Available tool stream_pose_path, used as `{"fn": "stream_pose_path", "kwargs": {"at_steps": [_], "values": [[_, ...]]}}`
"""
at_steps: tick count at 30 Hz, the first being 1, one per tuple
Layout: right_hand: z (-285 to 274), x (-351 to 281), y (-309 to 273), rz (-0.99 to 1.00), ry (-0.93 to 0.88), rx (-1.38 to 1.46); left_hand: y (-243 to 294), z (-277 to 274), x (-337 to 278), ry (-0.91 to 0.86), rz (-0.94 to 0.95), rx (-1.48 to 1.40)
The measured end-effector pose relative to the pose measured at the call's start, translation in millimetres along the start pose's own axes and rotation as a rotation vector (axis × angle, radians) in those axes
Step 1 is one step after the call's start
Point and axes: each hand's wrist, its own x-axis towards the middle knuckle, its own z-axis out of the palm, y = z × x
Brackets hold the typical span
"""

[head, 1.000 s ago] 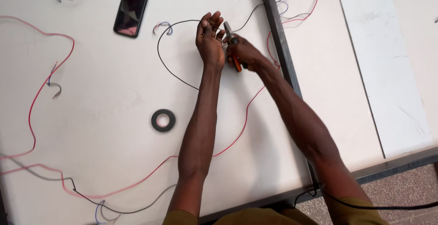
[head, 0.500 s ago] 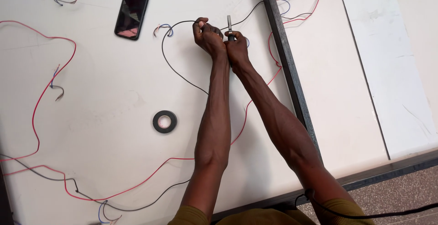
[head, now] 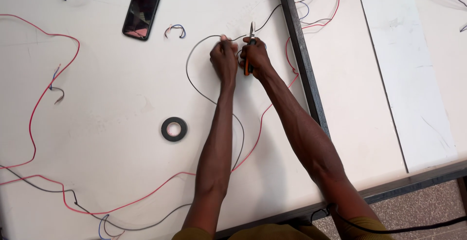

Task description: Stripping, connecting, and taping electrical wires inside a sign frame

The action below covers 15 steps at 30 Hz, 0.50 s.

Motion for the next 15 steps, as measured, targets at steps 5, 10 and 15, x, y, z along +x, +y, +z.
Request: {"fn": "stream_pose_path", "kwargs": {"at_steps": [5,10,15], "values": [[9,-28,-36,-0.002,-0.067,-0.064,-16,-5,27,-0.204,0.59,0.24],[-1,-19,-26,-0.001,-0.09,0.046,-9,16,75,-0.595,0.667,0.669],[-23,-39,-37,0.161,-0.16,0.183,-26,23,107,-0.52,0.683,0.795]]}}
